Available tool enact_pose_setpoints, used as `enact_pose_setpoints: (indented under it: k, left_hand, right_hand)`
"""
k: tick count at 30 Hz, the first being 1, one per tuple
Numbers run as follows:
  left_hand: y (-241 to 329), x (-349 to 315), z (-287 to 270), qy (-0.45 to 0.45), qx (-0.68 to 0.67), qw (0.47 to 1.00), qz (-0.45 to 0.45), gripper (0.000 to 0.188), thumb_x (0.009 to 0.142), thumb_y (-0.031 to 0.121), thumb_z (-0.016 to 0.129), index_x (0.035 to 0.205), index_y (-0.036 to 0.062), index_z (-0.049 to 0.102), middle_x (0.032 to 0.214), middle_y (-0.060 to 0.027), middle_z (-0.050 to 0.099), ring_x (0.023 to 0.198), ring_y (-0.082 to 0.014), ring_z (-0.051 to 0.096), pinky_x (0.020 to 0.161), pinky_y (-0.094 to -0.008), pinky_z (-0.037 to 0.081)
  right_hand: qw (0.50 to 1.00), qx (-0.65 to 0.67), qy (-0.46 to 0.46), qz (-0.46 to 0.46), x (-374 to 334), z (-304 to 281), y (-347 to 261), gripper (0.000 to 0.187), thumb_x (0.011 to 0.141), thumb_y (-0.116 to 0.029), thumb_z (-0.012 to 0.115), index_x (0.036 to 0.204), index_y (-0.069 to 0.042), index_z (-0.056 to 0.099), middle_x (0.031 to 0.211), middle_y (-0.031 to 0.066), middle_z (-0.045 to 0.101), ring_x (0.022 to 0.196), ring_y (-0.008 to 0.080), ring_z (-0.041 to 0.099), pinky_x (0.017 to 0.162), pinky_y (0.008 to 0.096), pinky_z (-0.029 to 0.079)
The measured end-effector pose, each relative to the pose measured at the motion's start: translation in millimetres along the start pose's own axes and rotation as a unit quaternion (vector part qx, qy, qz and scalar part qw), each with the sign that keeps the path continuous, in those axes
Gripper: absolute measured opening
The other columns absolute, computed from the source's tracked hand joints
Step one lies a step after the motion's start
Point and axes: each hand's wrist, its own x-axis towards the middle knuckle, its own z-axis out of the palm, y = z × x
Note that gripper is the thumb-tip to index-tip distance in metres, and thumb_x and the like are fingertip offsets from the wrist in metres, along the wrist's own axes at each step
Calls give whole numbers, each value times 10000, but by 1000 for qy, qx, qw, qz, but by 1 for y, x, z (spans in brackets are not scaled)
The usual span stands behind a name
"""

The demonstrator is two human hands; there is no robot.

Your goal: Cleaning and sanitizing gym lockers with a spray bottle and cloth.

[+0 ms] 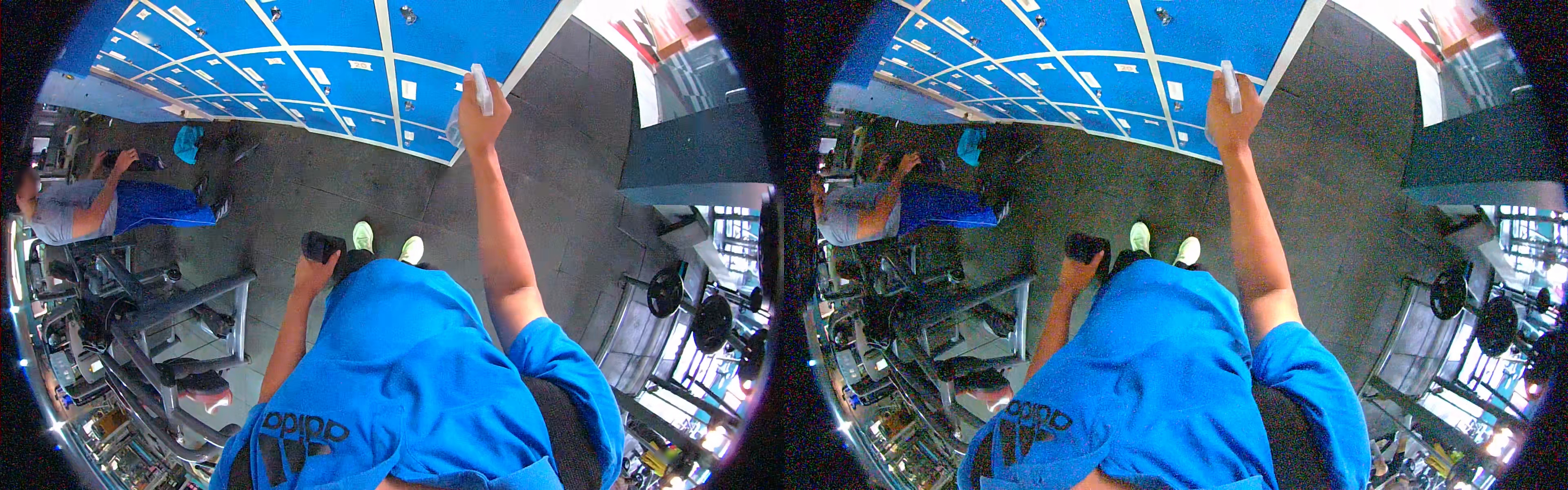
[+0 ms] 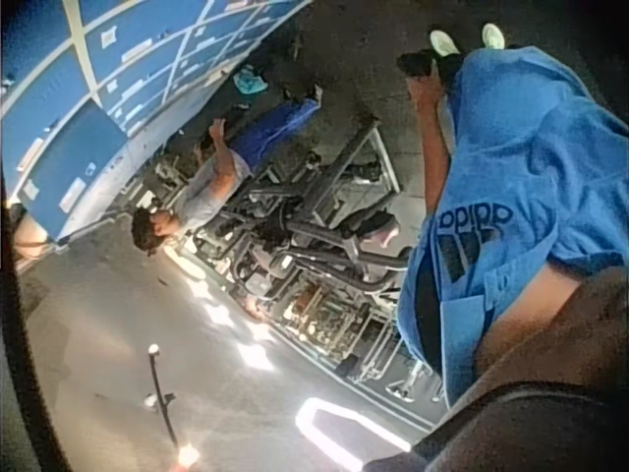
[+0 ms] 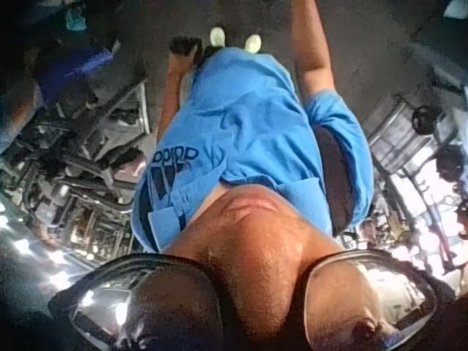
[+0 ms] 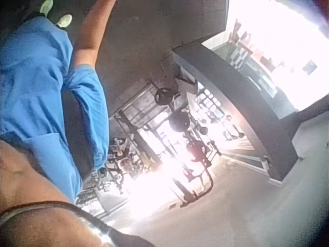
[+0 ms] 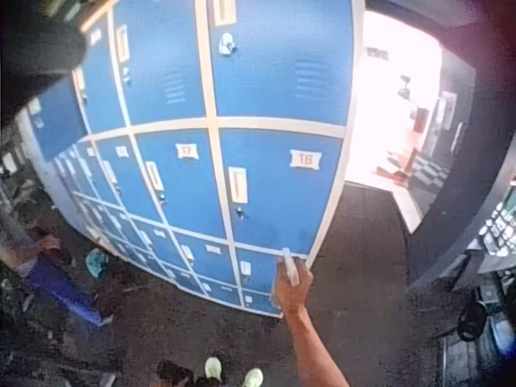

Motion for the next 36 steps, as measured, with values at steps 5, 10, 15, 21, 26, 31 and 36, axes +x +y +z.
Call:
enact_pose_setpoints:
  k: [5,10,15,21,26,31,36]
  left_hand:
    - [14,15,-5,-5,30,999,-27,586,847,518,697,1158,24,644,1090,-271,679,1030,-461,646,875,-510,522]
    - [24,37,-12,-22,17,1000,10,549,856,526,673,1141,56,659,1109,-253,681,1043,-454,644,847,-513,527]
    - [-3,55,10,-5,45,987,154,465,926,501,591,1104,81,679,981,-211,704,899,-447,671,790,-521,538]
    - [132,68,-28,-131,110,975,139,690,834,693,629,1193,104,655,953,-186,708,885,-413,687,839,-473,543]
    - [212,88,-15,93,-105,899,415,770,711,635,799,1182,47,640,1081,-158,687,1020,-296,670,919,-391,512]
    - [289,95,-86,-105,-278,878,375,735,684,423,898,1233,39,597,1207,-144,651,1135,-312,620,977,-421,484]
    - [330,135,-121,67,-134,841,519,759,708,382,885,1298,27,566,1236,-179,631,1187,-358,583,1030,-423,452]
  right_hand:
    - [1000,-28,-5,-7,12,0,2,153,884,-168,747,892,-20,706,700,49,656,638,101,595,576,291,471]
    - [997,-12,5,-75,43,-1,4,118,889,-160,748,878,-54,698,711,23,654,650,108,597,571,296,473]
    - [994,5,-106,-4,21,-13,8,186,898,-193,736,979,-55,641,774,38,643,681,145,604,579,343,473]
    - [962,56,-246,107,-49,-64,-12,452,887,-240,771,1220,-52,530,952,79,611,852,155,582,704,346,501]
    - [919,150,-294,218,-39,-67,-97,452,872,-251,791,1215,-48,578,924,35,632,830,120,579,714,302,494]
    - [960,-17,-278,10,12,-73,-140,666,818,-294,835,1345,-34,522,1027,105,674,941,221,652,809,356,543]
    - [917,-81,-386,59,88,-88,-211,810,733,-248,889,1388,-27,466,1224,97,601,1129,205,585,988,380,477]
